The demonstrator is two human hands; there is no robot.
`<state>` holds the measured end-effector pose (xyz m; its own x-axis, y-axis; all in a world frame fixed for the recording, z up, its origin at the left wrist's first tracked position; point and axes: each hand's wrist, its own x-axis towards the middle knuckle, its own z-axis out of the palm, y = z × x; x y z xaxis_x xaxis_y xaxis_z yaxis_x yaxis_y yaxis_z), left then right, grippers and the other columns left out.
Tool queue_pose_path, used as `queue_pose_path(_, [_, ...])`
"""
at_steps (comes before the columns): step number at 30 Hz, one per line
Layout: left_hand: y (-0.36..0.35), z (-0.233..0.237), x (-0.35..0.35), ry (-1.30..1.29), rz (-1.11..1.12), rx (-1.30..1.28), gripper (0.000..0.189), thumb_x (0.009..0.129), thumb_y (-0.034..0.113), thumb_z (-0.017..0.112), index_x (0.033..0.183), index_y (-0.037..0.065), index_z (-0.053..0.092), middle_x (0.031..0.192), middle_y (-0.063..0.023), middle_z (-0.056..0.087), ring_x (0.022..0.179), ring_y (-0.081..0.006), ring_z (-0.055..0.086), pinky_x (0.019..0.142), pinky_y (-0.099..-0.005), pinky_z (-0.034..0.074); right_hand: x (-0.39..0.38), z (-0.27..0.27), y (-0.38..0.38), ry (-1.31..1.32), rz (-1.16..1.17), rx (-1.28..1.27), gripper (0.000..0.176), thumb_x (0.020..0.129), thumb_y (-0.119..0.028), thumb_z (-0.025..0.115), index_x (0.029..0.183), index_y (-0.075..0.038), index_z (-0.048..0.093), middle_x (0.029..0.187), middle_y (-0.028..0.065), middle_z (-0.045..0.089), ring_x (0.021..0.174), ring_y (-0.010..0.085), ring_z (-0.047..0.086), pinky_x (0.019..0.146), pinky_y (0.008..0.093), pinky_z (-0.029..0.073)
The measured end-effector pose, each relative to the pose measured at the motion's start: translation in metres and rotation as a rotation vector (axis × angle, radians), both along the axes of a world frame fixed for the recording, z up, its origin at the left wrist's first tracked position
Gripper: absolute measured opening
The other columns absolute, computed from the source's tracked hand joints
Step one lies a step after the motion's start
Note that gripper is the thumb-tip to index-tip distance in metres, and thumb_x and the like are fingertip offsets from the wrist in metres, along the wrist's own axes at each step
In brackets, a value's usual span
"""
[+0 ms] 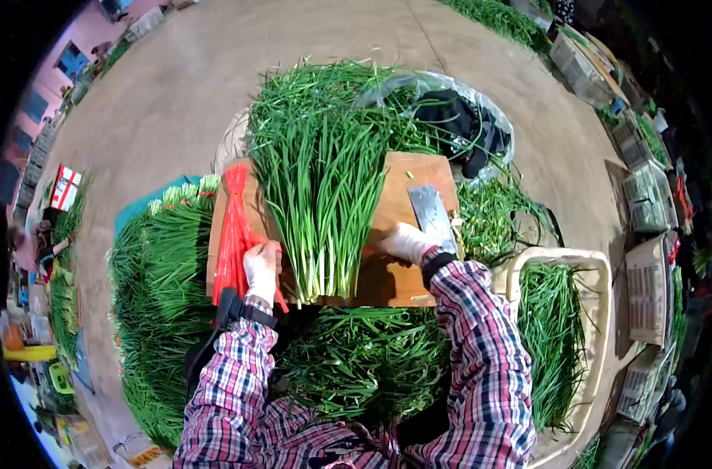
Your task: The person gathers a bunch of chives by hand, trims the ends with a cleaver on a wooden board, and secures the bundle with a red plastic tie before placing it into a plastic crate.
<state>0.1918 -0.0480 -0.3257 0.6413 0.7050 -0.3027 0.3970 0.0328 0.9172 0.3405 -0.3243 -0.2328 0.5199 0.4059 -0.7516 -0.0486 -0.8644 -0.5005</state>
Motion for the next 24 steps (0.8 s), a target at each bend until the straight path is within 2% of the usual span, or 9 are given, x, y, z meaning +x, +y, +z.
queue_pose_path(3, [0.001,0.033,0.007,0.009,0.067,-0.217,0.017,0.084,0.019,0.064,0.072,0.007,0.064,0.059,0.0001,0.057,0.042,-0.0115,0.048,0.040,-0.0256,0.037,-0.010,-0.024,0.007,-0.051,-0.041,0.080,0.040,0.087,-0.042,0.063,0.077,-0.003,0.069,0.057,0.0074,0.061,0.047,0.0176,0.058,0.045,0.0339,0.046])
queue_pose_path(5, [0.013,0.032,0.003,-0.118,-0.113,-0.302,0.019,0.089,0.020,0.060,0.076,0.006,0.064,0.058,0.0016,0.056,0.043,-0.0083,0.048,0.041,-0.0243,0.039,-0.013,-0.019,0.004,-0.082,-0.048,0.131,0.039,0.088,-0.040,0.062,0.077,-0.003,0.068,0.057,0.0074,0.060,0.047,0.0178,0.057,0.045,0.0342,0.045])
queue_pose_path(7, [0.006,0.036,0.007,0.035,-0.010,-0.179,0.019,0.090,0.022,0.062,0.085,0.005,0.069,0.065,-0.0014,0.061,0.051,-0.0107,0.055,0.049,-0.0250,0.047,-0.007,-0.023,0.001,-0.090,-0.054,0.141,0.033,0.088,-0.035,0.060,0.080,-0.005,0.068,0.058,0.0061,0.060,0.047,0.0171,0.055,0.045,0.0333,0.044])
queue_pose_path(11, [0.000,0.034,0.007,-0.120,-0.070,-0.250,0.020,0.089,0.022,0.063,0.083,0.004,0.070,0.068,-0.0001,0.062,0.054,-0.0092,0.055,0.051,-0.0241,0.046,-0.008,-0.006,0.006,-0.058,-0.094,0.143,0.029,0.087,-0.031,0.060,0.085,-0.004,0.068,0.061,0.0047,0.060,0.049,0.0157,0.054,0.044,0.0323,0.043])
queue_pose_path(17, [-0.026,0.041,0.018,-0.087,-0.212,0.108,0.023,0.088,0.016,0.065,0.082,-0.006,0.069,0.063,0.0008,0.060,0.058,-0.0061,0.045,0.054,-0.0286,0.040,-0.020,0.005,0.026,-0.121,-0.121,0.358,0.024,0.086,-0.025,0.060,0.089,-0.003,0.070,0.065,0.0047,0.064,0.051,0.0142,0.058,0.047,0.0314,0.047])
queue_pose_path(19, [-0.034,0.059,0.020,-0.101,-0.336,0.391,0.027,0.088,0.022,0.064,0.081,-0.004,0.068,0.057,-0.0112,0.054,0.054,-0.0109,0.046,0.055,-0.0329,0.042,-0.029,0.018,0.040,-0.097,-0.097,0.329,0.026,0.085,-0.026,0.060,0.094,-0.004,0.071,0.068,0.0062,0.066,0.054,0.0155,0.061,0.051,0.0314,0.050])
queue_pose_path(21, [-0.038,0.054,0.021,-0.120,-0.352,0.342,0.027,0.087,0.024,0.064,0.080,-0.002,0.067,0.061,-0.0181,0.056,0.052,-0.0217,0.053,0.057,-0.0363,0.044,-0.036,0.027,0.048,-0.159,-0.046,0.295,0.028,0.084,-0.028,0.059,0.097,-0.007,0.071,0.071,0.0089,0.068,0.058,0.0192,0.065,0.056,0.0329,0.053])
queue_pose_path(23, [-0.039,0.058,0.022,-0.127,-0.422,0.492,0.026,0.085,0.025,0.063,0.079,0.000,0.067,0.072,-0.0233,0.061,0.065,-0.0401,0.059,0.061,-0.0425,0.046,-0.034,0.021,0.052,-0.249,0.043,0.273,0.029,0.084,-0.030,0.059,0.098,-0.007,0.071,0.071,0.0095,0.067,0.061,0.0203,0.066,0.058,0.0336,0.053])
queue_pose_path(24, [-0.039,0.067,0.019,-0.090,-0.468,0.559,0.026,0.086,0.025,0.063,0.080,0.000,0.068,0.071,-0.0230,0.061,0.063,-0.0381,0.059,0.061,-0.0418,0.046,-0.035,0.024,0.051,-0.256,0.066,0.276,0.029,0.085,-0.030,0.060,0.097,-0.005,0.070,0.069,0.0082,0.066,0.059,0.0187,0.065,0.056,0.0324,0.052])
